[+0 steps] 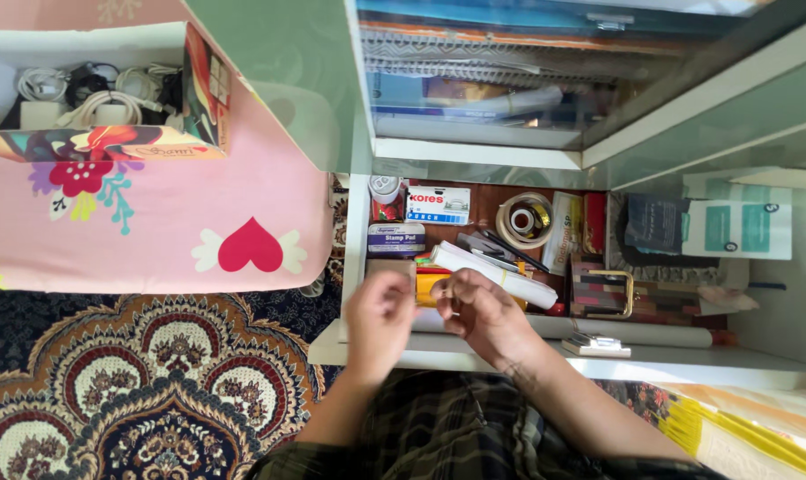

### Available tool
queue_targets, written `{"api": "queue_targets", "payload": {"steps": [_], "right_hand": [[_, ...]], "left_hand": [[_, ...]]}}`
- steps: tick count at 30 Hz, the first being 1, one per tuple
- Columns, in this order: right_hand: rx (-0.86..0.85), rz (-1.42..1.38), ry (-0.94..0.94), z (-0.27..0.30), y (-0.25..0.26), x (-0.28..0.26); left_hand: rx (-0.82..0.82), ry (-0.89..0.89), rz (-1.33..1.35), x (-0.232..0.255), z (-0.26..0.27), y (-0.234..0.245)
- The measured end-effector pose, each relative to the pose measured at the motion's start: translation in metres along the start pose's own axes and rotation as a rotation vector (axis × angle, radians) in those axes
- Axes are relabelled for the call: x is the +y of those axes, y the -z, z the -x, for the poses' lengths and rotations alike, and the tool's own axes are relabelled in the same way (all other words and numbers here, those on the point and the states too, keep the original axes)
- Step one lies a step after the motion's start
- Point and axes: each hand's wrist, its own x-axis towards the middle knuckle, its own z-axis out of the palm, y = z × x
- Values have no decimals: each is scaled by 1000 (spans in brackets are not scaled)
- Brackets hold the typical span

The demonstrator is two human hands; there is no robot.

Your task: The person untangles and coils several electronic cables by hand on a padded surface before placing them into a storage box and a drawer.

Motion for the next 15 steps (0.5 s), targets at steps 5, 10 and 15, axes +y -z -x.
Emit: {"api": "queue_targets", "payload": {"steps": [5,10,15], "right_hand": [[-107,-91,-145,0,12,-4],[-183,-31,-130,2,27,-10],[4,281,-128,10,18,-16]], "left_hand": [[-13,56,-285,10,-4,-6],[26,-8,-276,5,-10,7],[-4,108,-206,0,-4,-4]]}}
